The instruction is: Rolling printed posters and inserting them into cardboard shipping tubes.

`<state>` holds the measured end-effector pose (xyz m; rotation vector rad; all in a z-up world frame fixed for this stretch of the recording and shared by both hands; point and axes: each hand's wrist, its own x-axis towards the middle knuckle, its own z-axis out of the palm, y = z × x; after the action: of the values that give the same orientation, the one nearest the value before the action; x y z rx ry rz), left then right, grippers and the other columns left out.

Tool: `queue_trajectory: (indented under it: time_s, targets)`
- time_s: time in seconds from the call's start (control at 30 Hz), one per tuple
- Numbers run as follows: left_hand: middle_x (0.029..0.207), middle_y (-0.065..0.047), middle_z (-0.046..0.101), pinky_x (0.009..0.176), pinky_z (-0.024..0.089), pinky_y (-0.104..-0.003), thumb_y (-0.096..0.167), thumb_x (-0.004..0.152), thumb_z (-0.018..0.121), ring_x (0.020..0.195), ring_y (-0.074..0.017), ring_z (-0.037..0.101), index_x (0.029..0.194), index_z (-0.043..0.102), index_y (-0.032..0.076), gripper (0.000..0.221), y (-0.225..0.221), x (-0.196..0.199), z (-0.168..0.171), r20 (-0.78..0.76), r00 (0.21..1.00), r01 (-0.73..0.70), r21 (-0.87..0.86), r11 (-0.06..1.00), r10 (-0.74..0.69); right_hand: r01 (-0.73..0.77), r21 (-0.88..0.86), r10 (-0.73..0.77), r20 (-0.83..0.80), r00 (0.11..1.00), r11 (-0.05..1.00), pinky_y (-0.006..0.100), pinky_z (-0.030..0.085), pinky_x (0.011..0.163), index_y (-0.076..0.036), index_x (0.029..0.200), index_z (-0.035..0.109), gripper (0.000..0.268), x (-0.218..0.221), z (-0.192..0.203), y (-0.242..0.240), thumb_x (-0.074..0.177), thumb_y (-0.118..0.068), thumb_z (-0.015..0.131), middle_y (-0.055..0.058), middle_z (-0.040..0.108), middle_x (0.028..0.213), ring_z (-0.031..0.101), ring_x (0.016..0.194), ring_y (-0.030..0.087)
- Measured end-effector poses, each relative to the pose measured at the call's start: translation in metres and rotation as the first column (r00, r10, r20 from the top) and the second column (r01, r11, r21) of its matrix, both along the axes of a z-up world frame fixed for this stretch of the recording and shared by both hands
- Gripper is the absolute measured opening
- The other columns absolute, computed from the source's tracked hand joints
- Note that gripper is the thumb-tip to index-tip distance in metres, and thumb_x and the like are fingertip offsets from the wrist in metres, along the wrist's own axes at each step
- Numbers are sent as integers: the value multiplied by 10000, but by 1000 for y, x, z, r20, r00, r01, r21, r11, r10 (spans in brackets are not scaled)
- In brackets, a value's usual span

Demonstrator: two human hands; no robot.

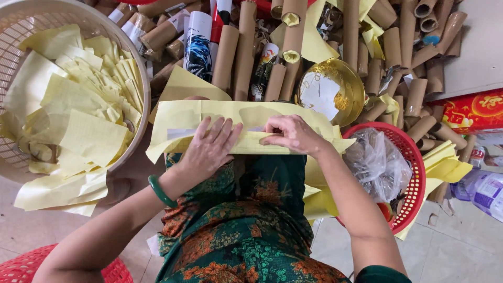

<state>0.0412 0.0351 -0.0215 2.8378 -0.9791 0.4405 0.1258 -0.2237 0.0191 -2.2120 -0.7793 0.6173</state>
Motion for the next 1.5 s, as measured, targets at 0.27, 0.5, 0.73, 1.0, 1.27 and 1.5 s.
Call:
queue_trajectory:
  time_s: [0.27, 0.5, 0.73, 1.0, 1.27, 1.5]
  targets:
    - [1048, -115, 663, 869, 487, -382, 192, 792, 673, 995, -260, 638, 1258, 567, 23, 507, 14, 1, -12, -140, 990, 21, -9, 1000, -22, -42, -42, 59, 582, 811, 998, 380, 583, 851, -82, 1116, 644, 435, -49, -41, 1, 885, -414, 804, 85, 694, 1008, 659, 954, 230]
    - [1011, -123, 654, 835, 499, -377, 159, 810, 647, 955, -260, 630, 1231, 583, 13, 450, 16, -24, -8, -103, 994, -26, 6, 1000, 27, 73, -382, 202, 631, 749, 921, 439, 499, 1021, -107, 1398, 572, 768, -88, -49, -68, 710, -271, 872, 75, 652, 1222, 632, 1117, 275]
    - [1029, -123, 658, 835, 482, -370, 164, 838, 656, 969, -253, 626, 1201, 597, 12, 398, 4, -28, -15, -152, 987, -52, -22, 998, 48, 284, -459, 66, 610, 790, 842, 514, 375, 1178, -97, 1386, 565, 856, -94, 27, -53, 614, -291, 880, 103, 603, 1345, 566, 1289, 303]
    - [960, -194, 686, 757, 532, -395, 668, 832, 656, 858, -302, 659, 1059, 651, -51, 754, 40, -14, -24, -244, 967, -104, -100, 990, 76, 74, -270, 148, 712, 686, 960, 402, 471, 1122, -120, 1430, 588, 757, -97, -46, -25, 727, -186, 861, 54, 612, 1379, 588, 1259, 245]
    - [797, -18, 653, 648, 482, -268, 332, 1004, 623, 727, -127, 592, 1074, 693, 46, 303, 137, -19, -23, -835, 526, -697, -314, 645, 162, 92, -226, 120, 771, 625, 970, 402, 505, 1086, -130, 1404, 612, 626, -100, -41, -17, 813, -174, 813, 48, 633, 1343, 615, 1222, 234]
    - [708, 70, 536, 497, 338, -214, 147, 828, 771, 576, -40, 399, 954, 611, 67, 219, 125, -77, -34, -798, 599, -769, -550, 327, 64, 165, -190, 60, 810, 584, 968, 397, 526, 1048, -128, 1377, 641, 518, -104, -42, -13, 880, -185, 777, 57, 665, 1300, 645, 1171, 230]
